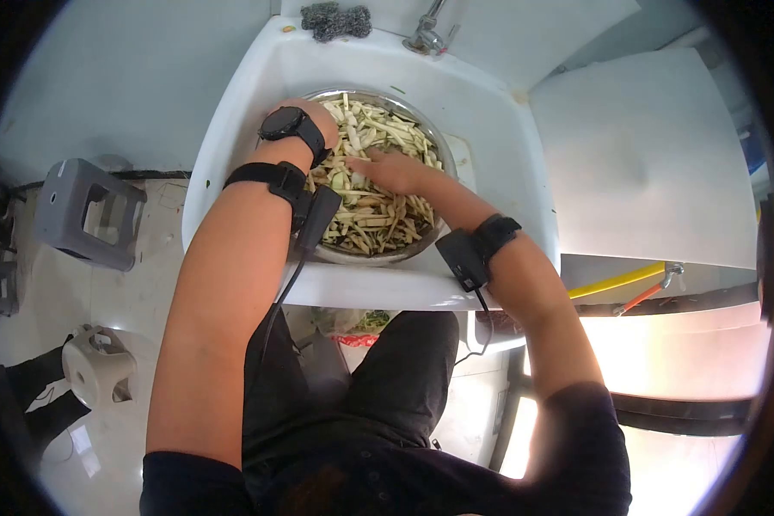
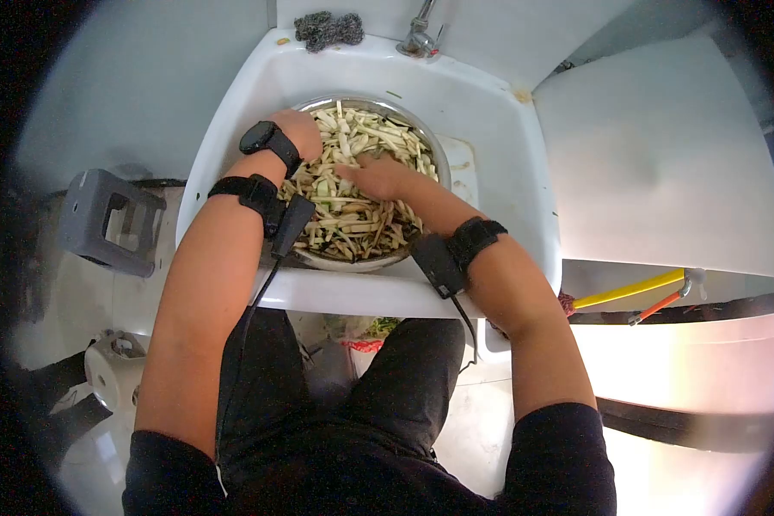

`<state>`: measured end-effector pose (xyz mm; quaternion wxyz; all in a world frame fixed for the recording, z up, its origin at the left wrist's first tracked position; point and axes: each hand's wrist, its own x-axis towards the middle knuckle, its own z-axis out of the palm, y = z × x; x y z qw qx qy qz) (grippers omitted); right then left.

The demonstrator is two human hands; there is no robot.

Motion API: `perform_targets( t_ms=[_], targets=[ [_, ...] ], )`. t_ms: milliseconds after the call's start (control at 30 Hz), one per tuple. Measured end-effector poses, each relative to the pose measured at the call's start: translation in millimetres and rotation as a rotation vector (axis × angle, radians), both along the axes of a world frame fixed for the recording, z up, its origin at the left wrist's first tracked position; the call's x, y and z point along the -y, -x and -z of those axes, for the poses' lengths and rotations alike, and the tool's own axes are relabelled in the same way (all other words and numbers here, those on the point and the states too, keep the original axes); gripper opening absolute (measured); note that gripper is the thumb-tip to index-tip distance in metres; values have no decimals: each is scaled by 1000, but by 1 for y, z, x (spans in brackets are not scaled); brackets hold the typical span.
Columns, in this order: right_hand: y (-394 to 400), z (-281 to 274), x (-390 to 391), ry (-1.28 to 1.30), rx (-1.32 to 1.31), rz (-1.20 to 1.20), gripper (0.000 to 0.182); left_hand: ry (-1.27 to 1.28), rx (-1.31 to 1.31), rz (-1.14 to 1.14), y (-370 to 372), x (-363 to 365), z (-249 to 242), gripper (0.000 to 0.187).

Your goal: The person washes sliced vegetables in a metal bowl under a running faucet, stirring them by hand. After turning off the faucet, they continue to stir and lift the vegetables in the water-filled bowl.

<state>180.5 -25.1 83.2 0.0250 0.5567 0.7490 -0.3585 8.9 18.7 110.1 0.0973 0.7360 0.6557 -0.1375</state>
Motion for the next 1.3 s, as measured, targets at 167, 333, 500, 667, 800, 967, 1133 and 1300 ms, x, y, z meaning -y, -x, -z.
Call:
perform_targets(
  t_ms=[167,333,500,667,800,967,1133,1300],
  targets=[
    [-18,45,-20,-56,125,-190,86,-37,28,-3,0,2,0,29],
    [-14,21,-9,-25,35,-229,86,-60,28,-9,1,1,2,29],
    [-7,1,-4,243,-236,-6,86,-53,50,-20,-1,-1,3,30],
    [-12,0,-7,16,27,-124,79,-74,37,-27,0,-1,8,29],
    [-14,-65,13,-124,184,-103,60,-37,7,-18,-2,1,2,29],
    [-11,-68,24,-161,-21,-318,37,-42,-65,37,-4,-5,8,29],
    [10,-46,24,14,97,-290,42,-22,-55,38,-2,-8,11,26],
    [-11,2,2,-169,22,-346,45,-52,79,34,4,-5,3,34]
  ],
)
